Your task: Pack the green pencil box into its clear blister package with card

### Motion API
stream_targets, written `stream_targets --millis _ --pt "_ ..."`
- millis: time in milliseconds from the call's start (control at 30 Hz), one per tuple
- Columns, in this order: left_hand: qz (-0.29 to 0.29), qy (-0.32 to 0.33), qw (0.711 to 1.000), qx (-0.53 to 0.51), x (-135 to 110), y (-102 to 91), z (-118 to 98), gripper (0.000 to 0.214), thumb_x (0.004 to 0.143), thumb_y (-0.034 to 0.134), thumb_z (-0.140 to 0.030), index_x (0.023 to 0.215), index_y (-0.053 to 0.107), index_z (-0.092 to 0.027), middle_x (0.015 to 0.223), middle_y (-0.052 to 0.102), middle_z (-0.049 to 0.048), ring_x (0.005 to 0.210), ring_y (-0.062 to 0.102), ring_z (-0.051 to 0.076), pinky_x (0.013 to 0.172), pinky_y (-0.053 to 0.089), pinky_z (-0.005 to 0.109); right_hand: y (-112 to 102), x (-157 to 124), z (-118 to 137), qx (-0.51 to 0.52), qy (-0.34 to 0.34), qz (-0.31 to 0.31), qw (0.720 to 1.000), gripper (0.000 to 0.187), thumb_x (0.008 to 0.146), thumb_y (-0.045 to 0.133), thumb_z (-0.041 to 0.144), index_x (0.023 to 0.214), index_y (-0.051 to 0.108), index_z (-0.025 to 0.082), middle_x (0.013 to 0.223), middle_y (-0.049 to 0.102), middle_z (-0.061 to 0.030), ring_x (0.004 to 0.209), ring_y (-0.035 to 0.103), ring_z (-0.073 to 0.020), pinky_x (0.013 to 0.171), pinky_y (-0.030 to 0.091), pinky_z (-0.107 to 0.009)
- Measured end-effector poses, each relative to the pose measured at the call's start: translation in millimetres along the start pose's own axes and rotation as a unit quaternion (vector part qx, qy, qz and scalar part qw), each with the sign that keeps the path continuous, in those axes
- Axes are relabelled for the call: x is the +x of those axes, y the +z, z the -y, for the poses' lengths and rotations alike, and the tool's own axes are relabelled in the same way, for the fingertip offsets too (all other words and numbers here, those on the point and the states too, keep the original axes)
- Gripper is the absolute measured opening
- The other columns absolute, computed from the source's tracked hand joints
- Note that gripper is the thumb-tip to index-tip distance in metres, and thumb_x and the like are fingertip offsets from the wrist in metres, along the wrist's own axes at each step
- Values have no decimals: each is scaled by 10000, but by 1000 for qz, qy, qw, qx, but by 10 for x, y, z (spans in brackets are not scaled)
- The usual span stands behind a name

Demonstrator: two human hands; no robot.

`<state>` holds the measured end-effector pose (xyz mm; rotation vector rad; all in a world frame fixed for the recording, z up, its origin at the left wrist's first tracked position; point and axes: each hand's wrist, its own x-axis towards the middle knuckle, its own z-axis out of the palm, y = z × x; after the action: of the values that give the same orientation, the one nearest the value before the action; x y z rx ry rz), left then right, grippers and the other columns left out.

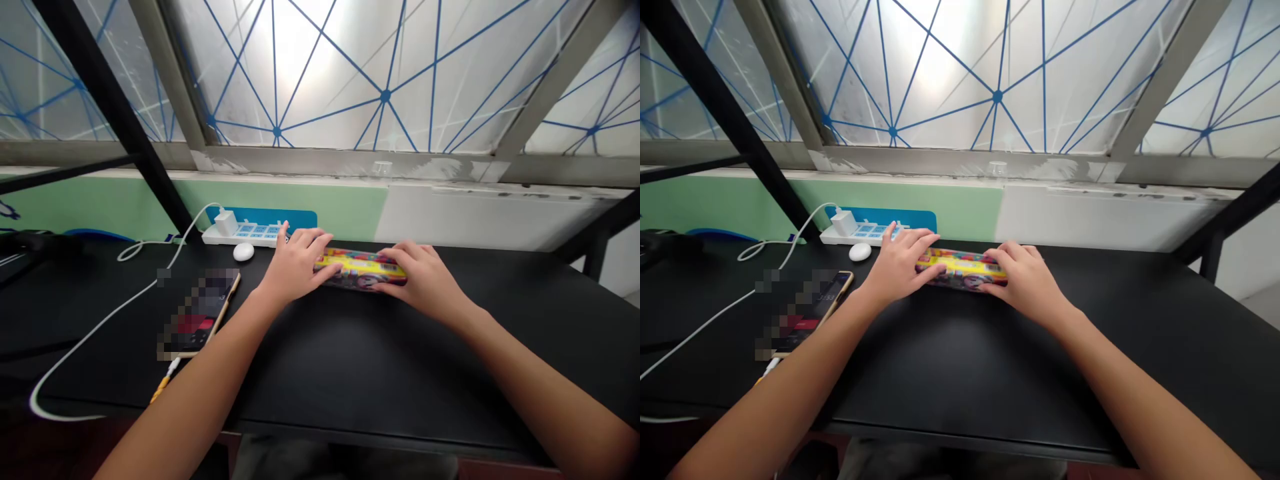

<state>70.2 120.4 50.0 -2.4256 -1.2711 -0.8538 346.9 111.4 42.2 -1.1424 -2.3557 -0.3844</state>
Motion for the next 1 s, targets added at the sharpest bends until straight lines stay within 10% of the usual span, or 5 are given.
stream_targets --millis 233,567,800,1000 --pt "106 62 992 -4 12 32 -189 359 1018 420 -441 1063 694 -213 1007 735 76 951 670 253 1020 373 467 92 -48 226 -21 -22 16 999 205 943 568 326 1098 610 199 1036 738 -90 890 677 -264 744 474 -386" --pt "191 114 973 -64 5 147 -232 276 1003 476 -344 1095 715 -243 1126 729 72 1086 643 268 1002 400 444 310 -62 238 15 -48 77 996 469 946 569 417 1361 545 200 1391 602 -151 1296 545 -334 1016 480 -519" --pt "62 -122 990 -29 -18 224 239 353 986 460 -366 1250 639 -214 1243 665 118 1169 558 306 996 408 461 296 -74 160 25 -51 119 991 563 976 482 535 1433 497 207 1481 524 -150 1354 495 -327 1059 445 -539" --pt "129 -315 935 -94 -108 282 570 287 945 468 -299 1193 603 -253 1012 718 78 962 648 272 830 487 399 361 -123 113 22 -60 113 992 631 962 475 576 1494 426 240 1514 490 -133 1375 469 -336 1062 438 -555"
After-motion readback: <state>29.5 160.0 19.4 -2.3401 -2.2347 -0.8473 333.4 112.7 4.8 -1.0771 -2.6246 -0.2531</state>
